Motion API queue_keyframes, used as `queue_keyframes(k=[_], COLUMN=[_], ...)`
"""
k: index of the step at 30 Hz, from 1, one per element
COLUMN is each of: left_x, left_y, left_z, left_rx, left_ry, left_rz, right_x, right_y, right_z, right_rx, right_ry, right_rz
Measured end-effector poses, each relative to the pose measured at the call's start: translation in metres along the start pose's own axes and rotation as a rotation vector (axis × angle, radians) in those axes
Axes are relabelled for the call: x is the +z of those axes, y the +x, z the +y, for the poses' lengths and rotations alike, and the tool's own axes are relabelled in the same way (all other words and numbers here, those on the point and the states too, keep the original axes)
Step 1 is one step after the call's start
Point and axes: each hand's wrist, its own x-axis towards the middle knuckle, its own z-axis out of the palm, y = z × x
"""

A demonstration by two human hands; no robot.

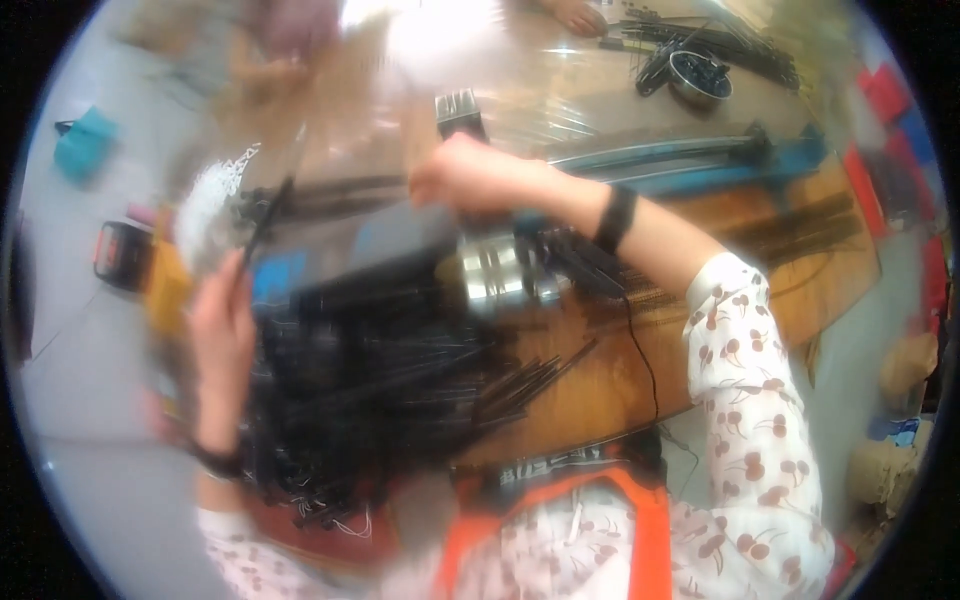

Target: The recorder is sorting and arranging long black rods on a metal jig at a workbench in a fabrication setting.

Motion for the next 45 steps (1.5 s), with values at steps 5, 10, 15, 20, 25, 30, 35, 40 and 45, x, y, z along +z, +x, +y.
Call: queue_keyframes(k=[5, 10, 15, 20, 25, 30, 35, 40, 45], left_x=[0.013, 0.049, 0.144, 0.166, 0.176, 0.183, 0.188, 0.191, 0.186], left_y=[0.007, 0.011, 0.075, 0.072, 0.075, 0.064, 0.073, 0.071, 0.074], left_z=[-0.015, -0.020, 0.052, 0.060, 0.061, 0.062, 0.068, 0.056, 0.068], left_rx=[-0.007, 0.092, 0.290, 0.253, 0.181, 0.111, 0.171, 0.203, 0.140], left_ry=[0.035, 0.085, -0.128, -0.183, -0.260, -0.416, -0.500, -0.250, -0.153], left_rz=[-0.012, -0.083, -0.155, -0.156, -0.213, -0.068, -0.065, -0.239, -0.231], right_x=[-0.018, -0.072, -0.115, -0.111, -0.097, -0.090, -0.111, -0.047, -0.014], right_y=[-0.046, -0.194, -0.257, -0.282, -0.269, -0.264, -0.313, -0.251, -0.251], right_z=[0.027, 0.110, 0.124, 0.144, 0.143, 0.135, 0.143, 0.059, 0.017], right_rx=[-0.141, 0.090, 0.160, 0.199, 0.260, 0.256, 0.334, 0.286, 0.125], right_ry=[-0.426, -0.450, -0.809, -0.740, -0.670, -0.629, -0.767, -0.439, -0.547], right_rz=[0.450, 0.588, 0.490, 0.504, 0.591, 0.606, 0.481, 0.668, 0.511])
